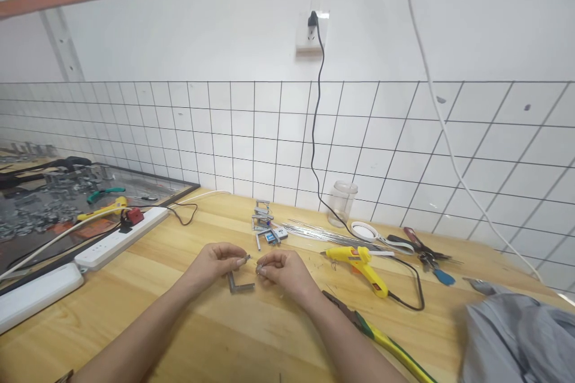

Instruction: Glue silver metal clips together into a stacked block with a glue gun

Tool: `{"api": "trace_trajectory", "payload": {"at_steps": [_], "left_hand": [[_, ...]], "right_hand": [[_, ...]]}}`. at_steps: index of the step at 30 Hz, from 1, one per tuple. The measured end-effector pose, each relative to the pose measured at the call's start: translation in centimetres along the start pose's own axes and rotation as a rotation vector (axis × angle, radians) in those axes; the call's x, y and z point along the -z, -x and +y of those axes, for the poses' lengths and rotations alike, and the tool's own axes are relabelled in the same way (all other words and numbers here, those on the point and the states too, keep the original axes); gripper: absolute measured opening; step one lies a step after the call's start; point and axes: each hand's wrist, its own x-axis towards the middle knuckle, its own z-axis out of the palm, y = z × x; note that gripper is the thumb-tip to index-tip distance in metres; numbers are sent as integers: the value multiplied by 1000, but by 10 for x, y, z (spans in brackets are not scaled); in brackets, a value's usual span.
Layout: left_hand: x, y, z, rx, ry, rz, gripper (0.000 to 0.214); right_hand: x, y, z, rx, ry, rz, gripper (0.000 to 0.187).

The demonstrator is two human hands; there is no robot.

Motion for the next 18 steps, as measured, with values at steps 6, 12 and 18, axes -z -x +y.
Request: {"api": "trace_trajectory", "payload": {"at_steps": [6, 12, 18], "left_hand": [[1, 1, 0, -5, -20, 10, 30], [1, 0, -1, -24, -33, 8, 28], [-1, 0, 0, -45, -55, -8, 27]], "right_hand": [[-6, 1, 6, 3, -49, 49, 32], [-11, -2, 12, -3, -84, 102, 31], [-16, -3, 15, -44, -120, 53, 37]]}}
